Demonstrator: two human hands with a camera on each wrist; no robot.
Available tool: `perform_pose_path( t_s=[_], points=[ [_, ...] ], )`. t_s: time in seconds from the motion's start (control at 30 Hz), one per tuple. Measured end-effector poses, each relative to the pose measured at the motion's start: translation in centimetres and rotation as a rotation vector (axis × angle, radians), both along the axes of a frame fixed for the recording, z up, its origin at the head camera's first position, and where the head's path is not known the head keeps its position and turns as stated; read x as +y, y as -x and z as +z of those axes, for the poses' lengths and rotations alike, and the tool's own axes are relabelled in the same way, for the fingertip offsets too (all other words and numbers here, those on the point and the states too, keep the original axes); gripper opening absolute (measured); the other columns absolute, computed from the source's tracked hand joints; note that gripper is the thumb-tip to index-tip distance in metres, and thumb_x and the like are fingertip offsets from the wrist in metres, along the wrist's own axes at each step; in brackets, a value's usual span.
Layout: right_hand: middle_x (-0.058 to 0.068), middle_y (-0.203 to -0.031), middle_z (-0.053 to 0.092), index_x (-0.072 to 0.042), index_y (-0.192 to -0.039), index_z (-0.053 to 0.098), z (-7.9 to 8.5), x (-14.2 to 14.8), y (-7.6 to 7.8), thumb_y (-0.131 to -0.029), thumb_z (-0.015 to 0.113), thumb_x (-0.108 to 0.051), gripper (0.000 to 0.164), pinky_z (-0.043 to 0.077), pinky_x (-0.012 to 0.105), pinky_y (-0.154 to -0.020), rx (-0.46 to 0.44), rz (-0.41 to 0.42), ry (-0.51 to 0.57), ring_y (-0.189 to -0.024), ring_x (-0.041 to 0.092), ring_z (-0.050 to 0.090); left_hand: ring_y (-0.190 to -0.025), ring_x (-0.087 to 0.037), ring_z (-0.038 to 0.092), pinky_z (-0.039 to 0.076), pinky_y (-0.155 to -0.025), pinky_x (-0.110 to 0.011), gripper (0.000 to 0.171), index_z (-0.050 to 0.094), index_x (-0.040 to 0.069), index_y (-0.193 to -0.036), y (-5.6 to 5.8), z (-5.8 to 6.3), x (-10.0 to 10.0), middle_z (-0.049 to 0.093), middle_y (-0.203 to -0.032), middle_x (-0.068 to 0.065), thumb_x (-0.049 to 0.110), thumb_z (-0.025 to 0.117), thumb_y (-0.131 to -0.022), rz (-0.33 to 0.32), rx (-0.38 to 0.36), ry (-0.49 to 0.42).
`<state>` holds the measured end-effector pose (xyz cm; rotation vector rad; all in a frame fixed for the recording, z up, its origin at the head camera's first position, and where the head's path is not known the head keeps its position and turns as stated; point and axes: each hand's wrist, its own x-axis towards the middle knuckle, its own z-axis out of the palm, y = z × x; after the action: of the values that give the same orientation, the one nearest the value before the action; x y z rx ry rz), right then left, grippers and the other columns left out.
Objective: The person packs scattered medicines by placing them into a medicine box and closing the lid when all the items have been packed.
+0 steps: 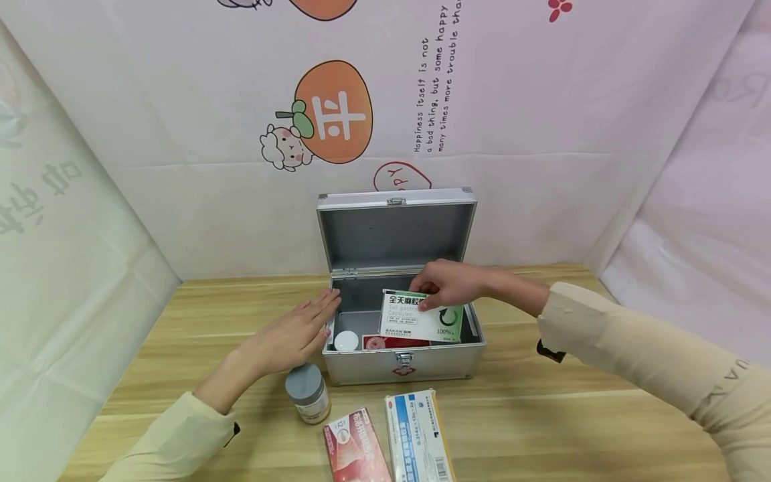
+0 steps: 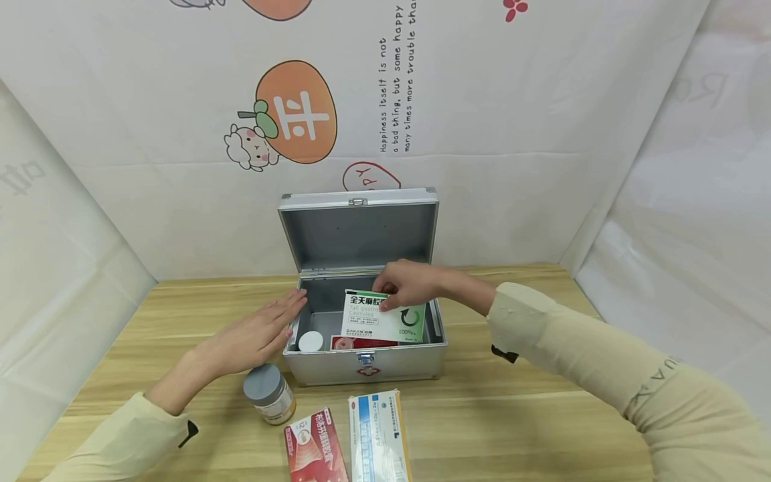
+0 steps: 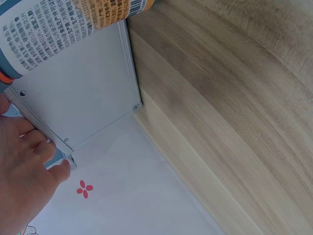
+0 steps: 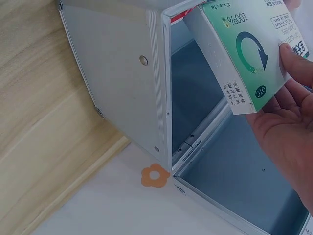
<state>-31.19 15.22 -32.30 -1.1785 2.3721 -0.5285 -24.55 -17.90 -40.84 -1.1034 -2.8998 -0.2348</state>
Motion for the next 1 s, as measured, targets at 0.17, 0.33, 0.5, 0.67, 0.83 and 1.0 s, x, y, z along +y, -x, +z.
perform_pose_path(
  t_s=[0.17,0.33,0.5,0.67,0.83,1.0],
  points=[
    [-0.003,-0.085,0.069,-0.01,-0.103,0.073,-0.4,-0.2,0.3,-0.095,0.065,-0.01,0.011,0.044,0.021,-0.064,-0.006,0.026,0.0,-0.07,0.006,0.054,-0.154,-0.031,0.021,0.027,-0.123,-0.053,0.059,0.028,0.0,-0.156,0.0,0.0,0.1,0.021,-0.166,-0.015,0.03,0.039,-0.107,-0.005,0.006,-0.005],
    [-0.007,-0.076,0.059,-0.012,-0.099,0.072,-0.5,-0.6,0.3,-0.097,0.062,-0.009,0.011,0.038,0.021,-0.062,-0.019,0.059,-0.025,-0.064,0.005,0.047,-0.154,-0.031,0.021,0.027,-0.122,-0.053,0.059,0.027,0.0,-0.156,0.0,-0.1,0.1,0.02,-0.166,-0.015,0.029,0.04,-0.107,-0.002,0.007,-0.007],
    [-0.007,-0.072,0.055,-0.011,-0.096,0.071,-0.5,-1.0,0.3,-0.097,0.061,-0.008,0.011,0.036,0.021,-0.062,-0.02,0.082,-0.043,-0.063,0.005,0.045,-0.154,-0.031,0.02,0.027,-0.122,-0.054,0.059,0.027,-0.001,-0.156,0.1,-0.1,0.0,0.02,-0.166,-0.015,0.029,0.04,-0.107,-0.004,0.009,-0.01],
    [-0.005,-0.077,0.062,-0.009,-0.1,0.073,-0.6,-1.6,0.7,-0.096,0.061,-0.007,0.012,0.038,0.02,-0.062,-0.031,0.095,-0.052,-0.065,0.005,0.048,-0.153,-0.033,0.022,0.028,-0.121,-0.055,0.059,0.028,-0.002,-0.155,0.0,-0.1,-0.1,0.022,-0.165,-0.016,0.028,0.042,-0.106,-0.01,0.018,-0.02],
    [-0.003,-0.077,0.064,-0.007,-0.1,0.073,-0.6,-2.0,0.9,-0.095,0.062,-0.005,0.013,0.038,0.019,-0.062,-0.042,0.112,-0.056,-0.063,0.004,0.048,-0.154,-0.032,0.021,0.028,-0.122,-0.054,0.059,0.028,-0.001,-0.156,0.0,0.0,-0.1,0.021,-0.166,-0.016,0.028,0.041,-0.106,-0.006,0.016,-0.012],
    [-0.002,-0.082,0.067,-0.006,-0.102,0.072,-0.7,-2.4,1.0,-0.095,0.062,-0.006,0.012,0.041,0.02,-0.064,-0.044,0.106,-0.076,-0.067,0.005,0.051,-0.154,-0.032,0.021,0.028,-0.121,-0.055,0.059,0.028,-0.001,-0.156,0.0,0.1,0.0,0.021,-0.165,-0.017,0.029,0.041,-0.107,-0.016,0.017,-0.008]
  ],
)
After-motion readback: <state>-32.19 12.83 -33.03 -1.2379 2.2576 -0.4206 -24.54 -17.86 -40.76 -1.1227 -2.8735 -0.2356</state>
